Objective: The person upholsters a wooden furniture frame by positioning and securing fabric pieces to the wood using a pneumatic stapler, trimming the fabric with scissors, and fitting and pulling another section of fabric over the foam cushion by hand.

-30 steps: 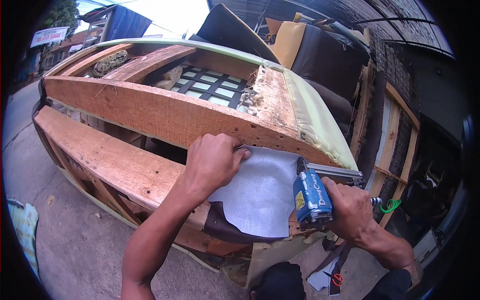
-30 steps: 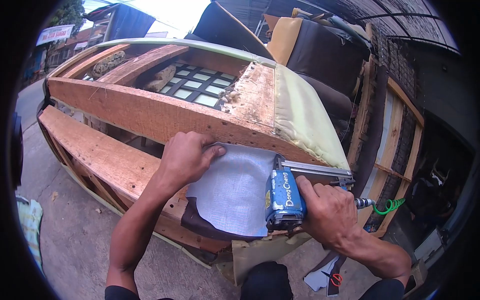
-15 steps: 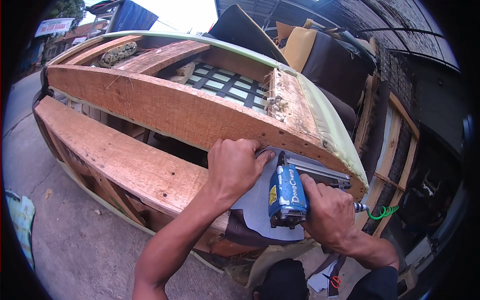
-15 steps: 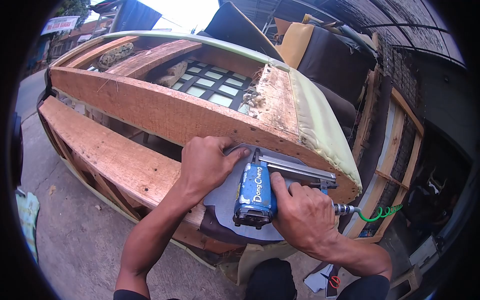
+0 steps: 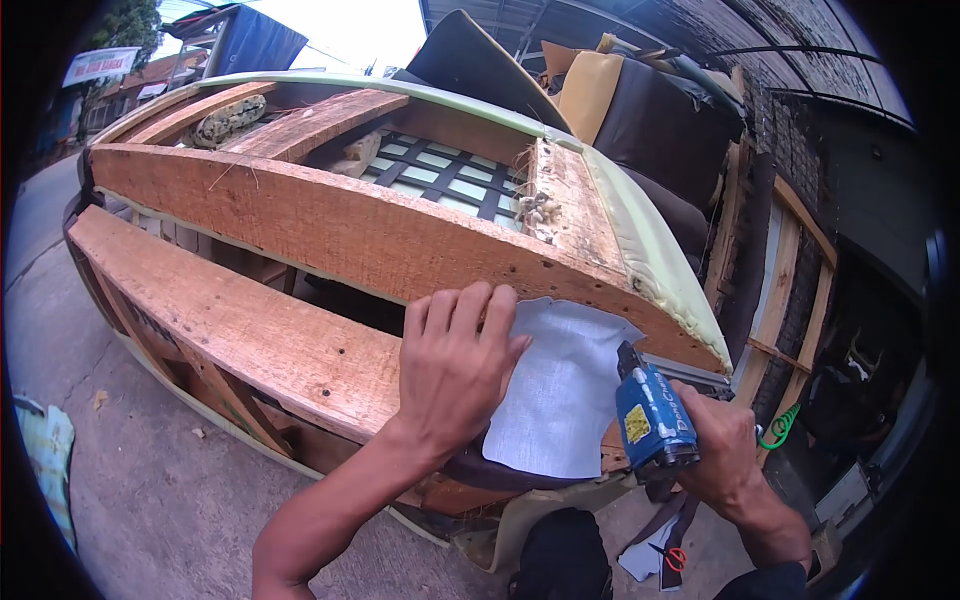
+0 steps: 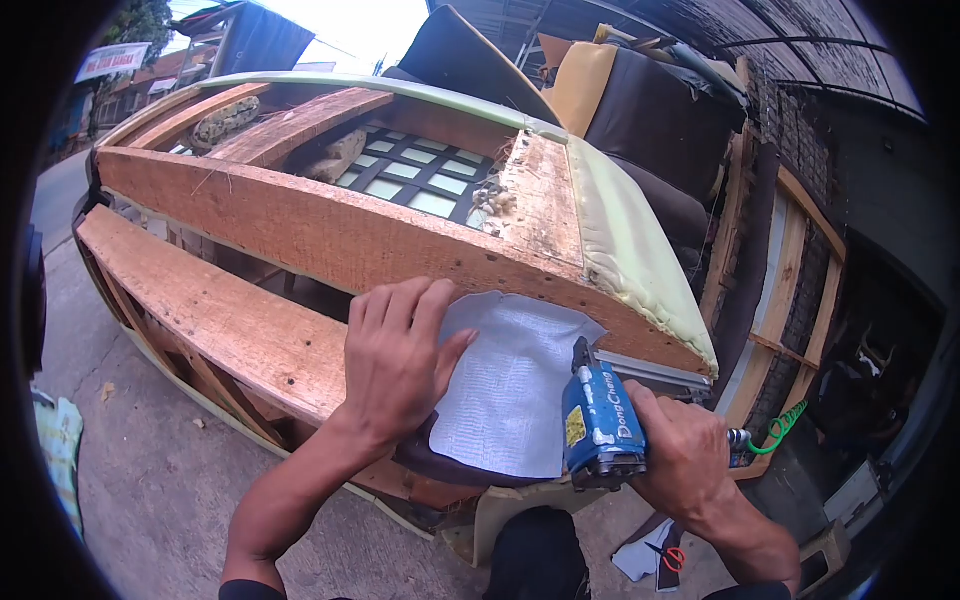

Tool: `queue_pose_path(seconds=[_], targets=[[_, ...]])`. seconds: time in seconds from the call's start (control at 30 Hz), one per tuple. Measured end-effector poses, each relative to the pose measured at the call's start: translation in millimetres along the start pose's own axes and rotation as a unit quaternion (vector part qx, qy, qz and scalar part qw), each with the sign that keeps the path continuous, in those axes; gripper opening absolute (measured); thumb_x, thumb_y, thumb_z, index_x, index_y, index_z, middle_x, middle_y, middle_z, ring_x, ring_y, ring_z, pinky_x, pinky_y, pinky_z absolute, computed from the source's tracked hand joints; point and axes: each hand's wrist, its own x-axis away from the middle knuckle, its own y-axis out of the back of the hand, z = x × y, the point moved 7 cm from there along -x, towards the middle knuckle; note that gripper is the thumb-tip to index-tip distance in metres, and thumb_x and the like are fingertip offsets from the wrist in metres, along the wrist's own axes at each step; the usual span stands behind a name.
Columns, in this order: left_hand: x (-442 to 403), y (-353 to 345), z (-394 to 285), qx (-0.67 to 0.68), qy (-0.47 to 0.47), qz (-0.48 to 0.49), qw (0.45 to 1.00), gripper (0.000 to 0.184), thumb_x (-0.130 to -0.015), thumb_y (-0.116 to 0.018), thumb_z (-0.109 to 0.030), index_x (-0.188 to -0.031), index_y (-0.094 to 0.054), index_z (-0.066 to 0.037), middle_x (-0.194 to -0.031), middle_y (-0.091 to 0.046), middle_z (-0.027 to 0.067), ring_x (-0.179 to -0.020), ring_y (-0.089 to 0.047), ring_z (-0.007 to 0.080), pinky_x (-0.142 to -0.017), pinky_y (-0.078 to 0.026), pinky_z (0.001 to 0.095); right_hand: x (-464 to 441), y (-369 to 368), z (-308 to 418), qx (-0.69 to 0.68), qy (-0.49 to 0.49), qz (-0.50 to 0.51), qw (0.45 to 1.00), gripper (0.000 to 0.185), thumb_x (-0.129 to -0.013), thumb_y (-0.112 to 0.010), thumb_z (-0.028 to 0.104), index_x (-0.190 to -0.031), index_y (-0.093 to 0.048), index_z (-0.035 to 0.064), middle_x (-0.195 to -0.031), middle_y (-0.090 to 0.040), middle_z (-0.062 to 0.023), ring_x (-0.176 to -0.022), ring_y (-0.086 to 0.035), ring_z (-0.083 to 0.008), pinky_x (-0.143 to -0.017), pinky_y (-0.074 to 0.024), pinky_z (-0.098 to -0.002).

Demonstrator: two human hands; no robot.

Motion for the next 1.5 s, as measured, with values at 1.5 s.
queue_pose_path(seconds=[1.5], targets=[[26,-40,-54,0.057,-0.069,0.099,0.991,0.055,-0.090,-0.066,-0.017,-0.144,-0.056,-0.008,-0.142,-0.054,0.0080,-0.132,-0.046,0.0326,-0.107,-0.034,0.0550,-76,17,43,0.438,0.297,0.284,0.800,0.023,-0.098,-0.060,0.011,-0.113,-0.063,-0.0069,-0.075,-0.073,-0.0180,-0.069,-0.076,-0.0259,-0.055,-0.0564,-0.0359]])
